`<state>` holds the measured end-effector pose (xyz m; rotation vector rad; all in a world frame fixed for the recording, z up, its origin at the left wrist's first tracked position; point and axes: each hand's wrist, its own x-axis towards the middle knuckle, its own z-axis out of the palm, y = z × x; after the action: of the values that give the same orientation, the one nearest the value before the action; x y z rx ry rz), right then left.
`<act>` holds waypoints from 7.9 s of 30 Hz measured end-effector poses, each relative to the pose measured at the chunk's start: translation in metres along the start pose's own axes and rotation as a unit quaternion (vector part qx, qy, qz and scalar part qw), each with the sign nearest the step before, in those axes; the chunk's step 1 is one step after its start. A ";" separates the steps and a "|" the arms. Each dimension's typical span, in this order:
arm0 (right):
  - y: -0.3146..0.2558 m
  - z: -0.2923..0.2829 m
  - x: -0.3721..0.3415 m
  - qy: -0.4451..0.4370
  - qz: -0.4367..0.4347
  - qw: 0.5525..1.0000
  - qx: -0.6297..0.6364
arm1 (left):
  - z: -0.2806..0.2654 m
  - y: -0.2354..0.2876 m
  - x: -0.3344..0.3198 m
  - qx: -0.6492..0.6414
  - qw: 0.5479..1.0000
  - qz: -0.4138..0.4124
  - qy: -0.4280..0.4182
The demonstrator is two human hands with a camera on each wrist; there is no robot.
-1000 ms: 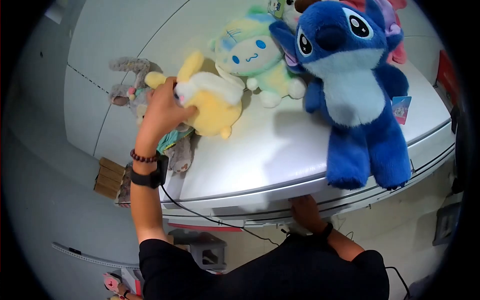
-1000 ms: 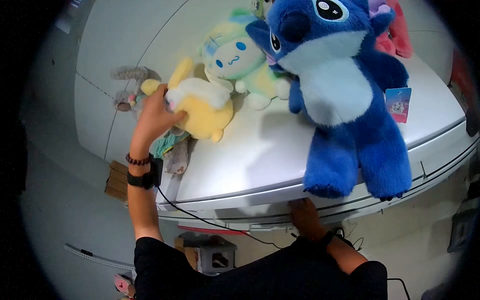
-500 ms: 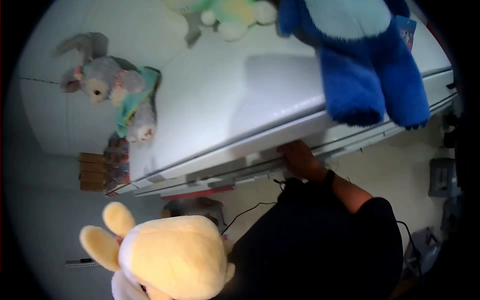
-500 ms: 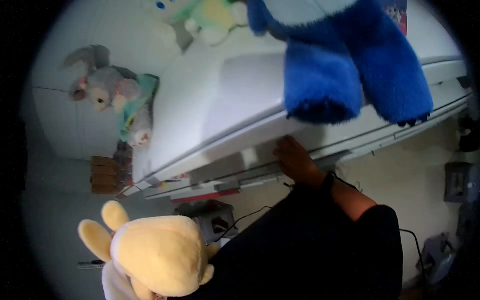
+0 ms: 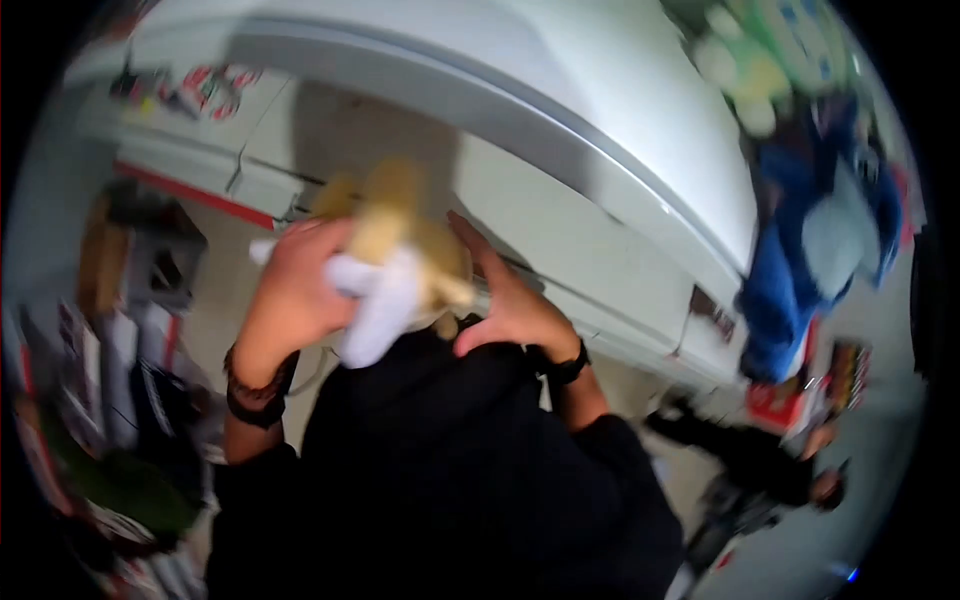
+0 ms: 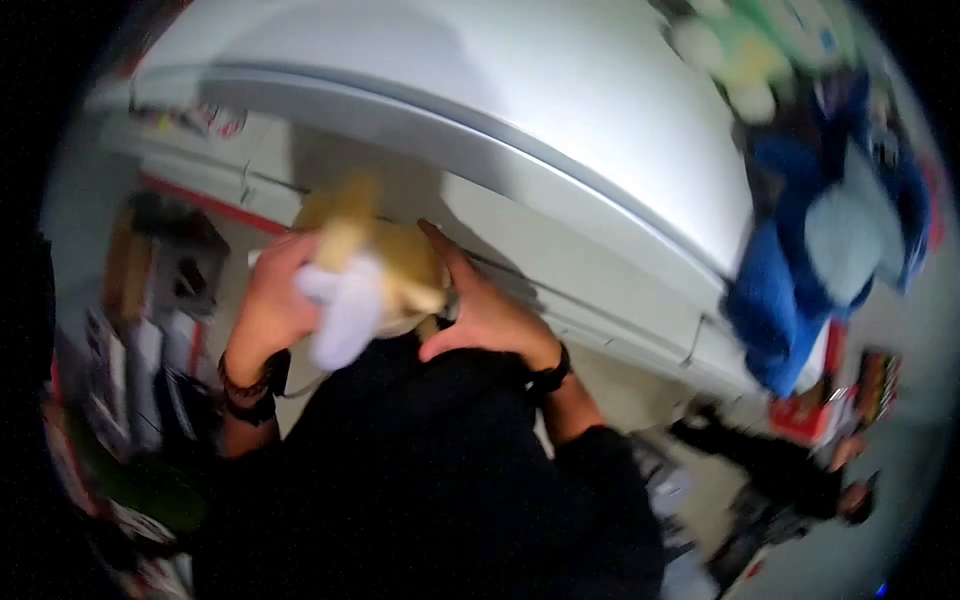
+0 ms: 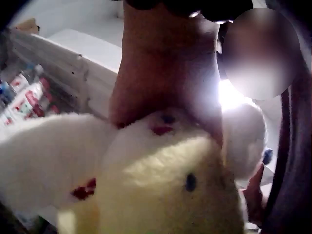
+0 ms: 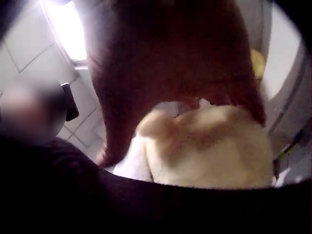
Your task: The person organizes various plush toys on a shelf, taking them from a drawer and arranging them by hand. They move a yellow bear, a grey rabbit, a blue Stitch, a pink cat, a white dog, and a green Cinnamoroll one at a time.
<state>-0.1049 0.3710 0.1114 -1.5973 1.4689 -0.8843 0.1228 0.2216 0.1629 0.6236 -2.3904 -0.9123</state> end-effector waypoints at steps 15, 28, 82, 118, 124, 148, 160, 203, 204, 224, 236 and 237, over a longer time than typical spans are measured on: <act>0.111 -0.111 -0.023 0.305 0.056 0.906 0.290 | 0.027 -0.028 -0.064 -0.269 0.956 -0.094 0.065; 0.178 -0.181 0.000 0.392 0.089 0.893 0.205 | 0.023 -0.030 -0.073 -0.256 0.944 -0.188 0.084; 0.145 -0.066 -0.090 0.593 0.045 0.803 -0.045 | -0.109 0.122 0.070 -0.118 0.993 0.000 0.005; 0.094 -0.091 -0.148 0.592 -0.049 0.746 0.302 | 0.148 0.094 0.058 0.067 0.888 0.225 -0.395; 0.187 -0.206 -0.098 0.628 0.077 0.774 0.037 | 0.131 0.051 0.047 0.043 0.904 0.157 -0.395; 0.153 -0.093 -0.139 0.690 0.169 0.704 -0.005 | 0.073 0.212 0.128 -0.066 0.922 0.371 0.087; 0.155 -0.087 -0.136 0.713 0.116 0.689 -0.063 | 0.117 0.265 0.166 -0.070 0.967 0.215 0.114; 0.120 0.023 -0.151 0.260 0.081 0.883 0.384 | 0.075 0.022 0.017 -0.180 0.951 0.059 -0.245; 0.115 0.030 -0.154 0.330 0.086 0.867 0.362 | 0.080 0.020 0.016 -0.149 0.958 0.078 -0.231; -0.003 -0.009 0.096 0.136 0.175 0.878 0.425 | 0.008 -0.142 0.070 -0.200 0.961 -0.078 0.176; 0.003 0.003 0.068 0.217 0.237 0.873 0.367 | -0.053 -0.184 0.037 -0.169 0.981 -0.090 0.002; 0.008 0.005 0.061 0.227 0.235 0.871 0.368 | -0.077 -0.166 0.039 -0.201 0.972 -0.106 -0.064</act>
<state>-0.0982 0.3104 0.1014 -0.4536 1.4640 -1.3584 0.1775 0.0515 0.1071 0.6821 -2.1779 -1.5207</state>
